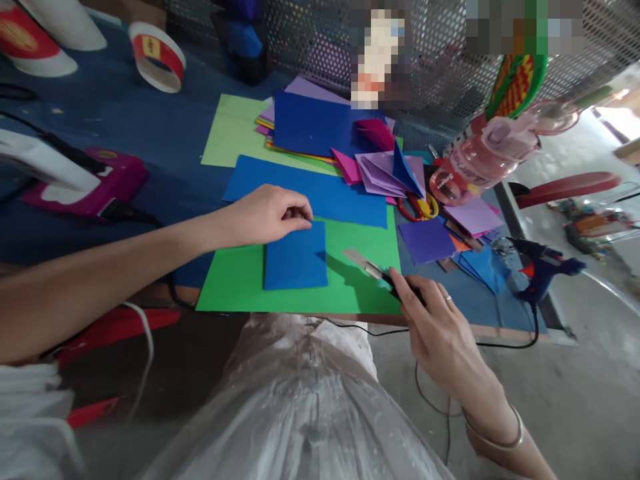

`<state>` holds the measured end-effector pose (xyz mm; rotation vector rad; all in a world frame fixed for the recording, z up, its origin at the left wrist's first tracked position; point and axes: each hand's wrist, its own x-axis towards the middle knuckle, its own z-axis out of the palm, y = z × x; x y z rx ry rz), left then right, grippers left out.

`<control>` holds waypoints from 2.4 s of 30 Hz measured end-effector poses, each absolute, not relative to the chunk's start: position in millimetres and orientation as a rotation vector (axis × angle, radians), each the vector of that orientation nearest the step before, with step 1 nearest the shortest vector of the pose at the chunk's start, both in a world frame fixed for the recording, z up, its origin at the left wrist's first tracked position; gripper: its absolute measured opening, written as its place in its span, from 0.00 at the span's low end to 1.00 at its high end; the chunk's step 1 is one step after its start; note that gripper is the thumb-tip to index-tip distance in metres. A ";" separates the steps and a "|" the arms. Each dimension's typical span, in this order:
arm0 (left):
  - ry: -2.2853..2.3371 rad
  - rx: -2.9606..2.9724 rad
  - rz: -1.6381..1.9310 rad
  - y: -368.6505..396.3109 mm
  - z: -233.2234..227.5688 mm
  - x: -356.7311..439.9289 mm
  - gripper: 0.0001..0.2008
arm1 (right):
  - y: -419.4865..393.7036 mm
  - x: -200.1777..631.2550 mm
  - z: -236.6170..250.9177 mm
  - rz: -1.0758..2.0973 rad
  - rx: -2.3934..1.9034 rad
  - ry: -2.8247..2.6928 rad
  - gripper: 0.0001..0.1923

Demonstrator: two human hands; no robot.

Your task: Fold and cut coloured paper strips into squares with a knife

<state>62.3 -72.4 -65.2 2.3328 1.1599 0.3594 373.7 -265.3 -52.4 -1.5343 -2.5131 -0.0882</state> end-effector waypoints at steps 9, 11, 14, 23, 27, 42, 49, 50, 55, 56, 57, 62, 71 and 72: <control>0.841 2.546 0.191 -117.0 -62.0 56.4 0.48 | -321.8 376.6 -65.9 1.735 -1.375 -1.460 0.26; 0.794 2.515 0.033 -120.7 -62.1 50.9 0.50 | -321.5 368.9 -69.8 1.970 -1.324 -1.248 0.29; 0.819 2.511 -0.061 -120.5 -62.1 46.7 0.46 | -316.2 359.1 -73.0 2.079 -1.276 -1.124 0.31; 0.781 2.618 -0.194 -122.6 -55.1 47.2 0.47 | -312.3 355.4 -70.0 2.119 -1.257 -1.072 0.29; 0.714 2.576 -0.213 -116.9 -51.5 42.0 0.44 | -308.6 355.0 -63.4 2.155 -1.245 -1.086 0.27; 0.652 2.716 -0.214 -132.2 -49.2 48.9 0.33 | -298.5 344.3 -65.8 2.249 -1.099 -1.086 0.22; 0.658 2.773 -0.001 -145.7 -69.8 43.0 0.32 | -297.5 343.1 -70.0 2.241 -1.079 -1.034 0.21; 0.654 2.755 -0.001 -145.6 -70.2 41.6 0.34 | -297.6 343.3 -69.8 2.241 -1.081 -1.030 0.21; 0.653 2.565 -0.154 -133.5 -59.8 35.7 0.41 | -297.7 343.9 -69.1 2.262 -1.082 -1.055 0.21; 0.639 2.535 -0.173 -130.0 -57.1 34.8 0.42 | -298.0 344.1 -69.4 2.267 -1.086 -1.060 0.21; 0.617 2.512 -0.183 -126.6 -54.7 34.1 0.42 | -298.4 344.4 -69.9 2.270 -1.095 -1.064 0.22; 0.511 2.433 -0.204 -112.3 -44.3 31.6 0.40 | -301.8 345.7 -73.1 2.272 -1.117 -1.079 0.23; 0.516 2.377 -0.217 -103.0 -33.2 32.4 0.31 | -300.6 341.7 -72.6 2.288 -1.108 -1.095 0.24; 0.520 2.379 -0.216 -103.7 -33.5 32.2 0.31 | -300.4 341.1 -72.1 2.287 -1.103 -1.094 0.24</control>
